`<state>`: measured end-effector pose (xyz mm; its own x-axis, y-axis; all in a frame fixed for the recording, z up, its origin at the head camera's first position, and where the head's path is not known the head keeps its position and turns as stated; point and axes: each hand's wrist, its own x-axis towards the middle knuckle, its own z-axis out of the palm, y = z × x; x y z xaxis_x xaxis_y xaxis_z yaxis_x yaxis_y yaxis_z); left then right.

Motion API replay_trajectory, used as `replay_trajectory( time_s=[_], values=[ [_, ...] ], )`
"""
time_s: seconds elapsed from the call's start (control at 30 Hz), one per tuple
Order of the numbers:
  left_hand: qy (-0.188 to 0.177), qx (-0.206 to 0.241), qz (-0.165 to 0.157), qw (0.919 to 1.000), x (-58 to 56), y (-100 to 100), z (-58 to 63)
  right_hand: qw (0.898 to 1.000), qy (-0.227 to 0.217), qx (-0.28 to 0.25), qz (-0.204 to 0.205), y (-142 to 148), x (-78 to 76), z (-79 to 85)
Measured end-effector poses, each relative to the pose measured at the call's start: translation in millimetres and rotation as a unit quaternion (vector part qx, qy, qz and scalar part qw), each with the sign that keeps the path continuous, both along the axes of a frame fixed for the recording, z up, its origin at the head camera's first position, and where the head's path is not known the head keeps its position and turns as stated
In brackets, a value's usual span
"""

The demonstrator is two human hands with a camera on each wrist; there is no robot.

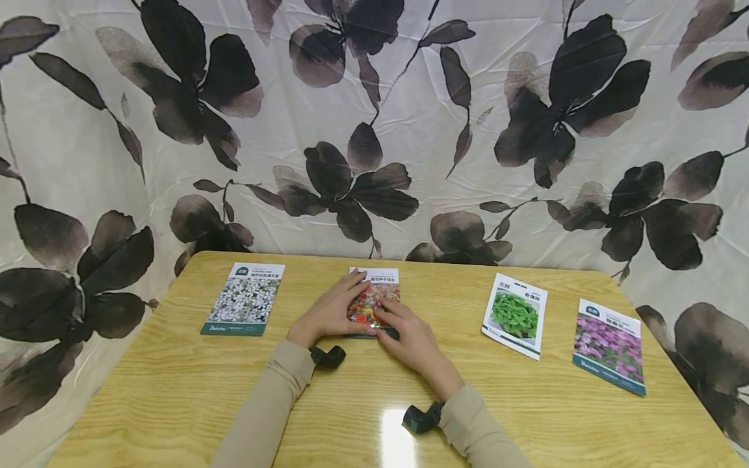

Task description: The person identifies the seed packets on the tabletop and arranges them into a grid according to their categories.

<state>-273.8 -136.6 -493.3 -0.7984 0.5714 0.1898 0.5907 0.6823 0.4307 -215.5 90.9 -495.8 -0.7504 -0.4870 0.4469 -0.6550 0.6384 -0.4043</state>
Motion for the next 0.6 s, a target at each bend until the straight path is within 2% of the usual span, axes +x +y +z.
replay_trajectory(
  time_s=[0.6],
  values=[
    [0.011,-0.011,0.004,0.9999,0.4,0.2,-2.1,1.000,-0.008,-0.015,0.012,0.8,3.4,0.3]
  ],
)
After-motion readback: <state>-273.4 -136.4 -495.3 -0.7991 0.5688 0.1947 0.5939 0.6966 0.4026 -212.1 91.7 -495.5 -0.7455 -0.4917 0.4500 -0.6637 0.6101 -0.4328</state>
